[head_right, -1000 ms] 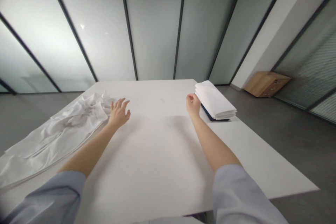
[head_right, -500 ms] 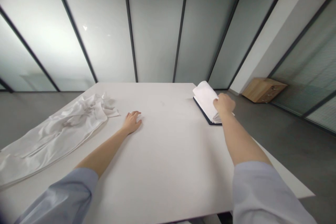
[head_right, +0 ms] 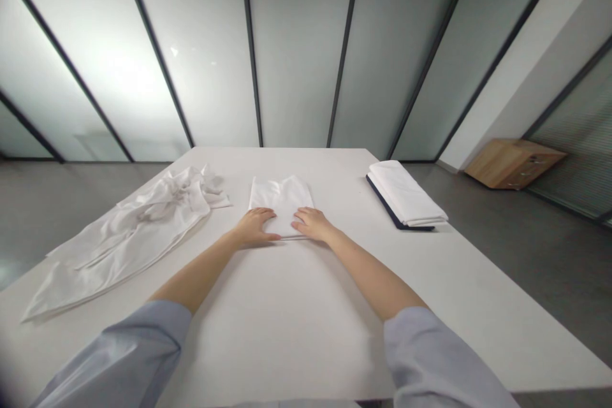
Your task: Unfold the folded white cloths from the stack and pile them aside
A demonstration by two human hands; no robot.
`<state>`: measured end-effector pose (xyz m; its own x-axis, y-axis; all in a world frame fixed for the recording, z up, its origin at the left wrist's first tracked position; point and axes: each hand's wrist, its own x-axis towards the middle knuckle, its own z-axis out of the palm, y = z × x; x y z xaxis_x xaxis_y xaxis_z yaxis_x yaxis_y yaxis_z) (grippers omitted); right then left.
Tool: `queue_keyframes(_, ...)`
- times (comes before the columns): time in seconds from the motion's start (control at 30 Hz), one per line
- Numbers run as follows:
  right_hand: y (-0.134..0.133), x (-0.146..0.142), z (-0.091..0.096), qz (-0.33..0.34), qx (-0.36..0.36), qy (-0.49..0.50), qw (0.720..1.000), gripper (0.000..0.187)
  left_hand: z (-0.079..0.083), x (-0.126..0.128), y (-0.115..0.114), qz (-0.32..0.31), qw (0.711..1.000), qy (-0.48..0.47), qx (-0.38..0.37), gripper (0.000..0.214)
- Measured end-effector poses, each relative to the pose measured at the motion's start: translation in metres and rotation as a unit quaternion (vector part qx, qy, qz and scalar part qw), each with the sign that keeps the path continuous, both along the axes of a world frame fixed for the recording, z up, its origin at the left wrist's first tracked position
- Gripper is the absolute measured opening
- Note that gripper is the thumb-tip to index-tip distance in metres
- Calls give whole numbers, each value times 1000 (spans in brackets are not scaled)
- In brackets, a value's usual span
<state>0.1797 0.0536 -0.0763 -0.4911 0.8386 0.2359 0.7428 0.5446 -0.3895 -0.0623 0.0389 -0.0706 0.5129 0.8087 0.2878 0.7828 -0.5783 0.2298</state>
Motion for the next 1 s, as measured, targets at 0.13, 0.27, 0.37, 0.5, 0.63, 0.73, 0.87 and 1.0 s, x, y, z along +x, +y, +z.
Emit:
queue_keyframes(0.13, -3, 3, -15, -31, 34, -28, 999, 41, 4, 8, -9, 13, 995, 94, -7, 75)
queue_keyframes(0.27, -5, 3, -15, -39, 22, 71, 996, 29, 7, 21, -19, 31, 990, 135, -6, 48)
queue_keyframes(0.37, -4, 5, -13, -91, 19, 188, 978, 25, 4, 26, -20, 63, 993, 104, 0, 39)
queue_keyframes(0.5, 1, 11, -10, -202, 61, 296, 932, 24, -2, 22, -8, 83, 994, -39, -56, 32)
queue_keyframes(0.63, 5, 23, -7, -263, 91, 317, 907, 29, -3, 14, 11, 134, 909, -360, -160, 44)
queue_keyframes(0.73, 6, 30, -6, -257, 97, 259, 926, 31, -4, 7, 25, 139, 774, -575, -225, 62)
queue_keyframes(0.87, 3, 27, -6, -223, 84, 84, 968, 28, -7, -11, 37, 270, 749, -587, -146, 61)
queue_keyframes(1.0, -3, 18, -1, -199, 31, -99, 974, 36, -8, -28, 33, 390, 837, -380, 48, 73)
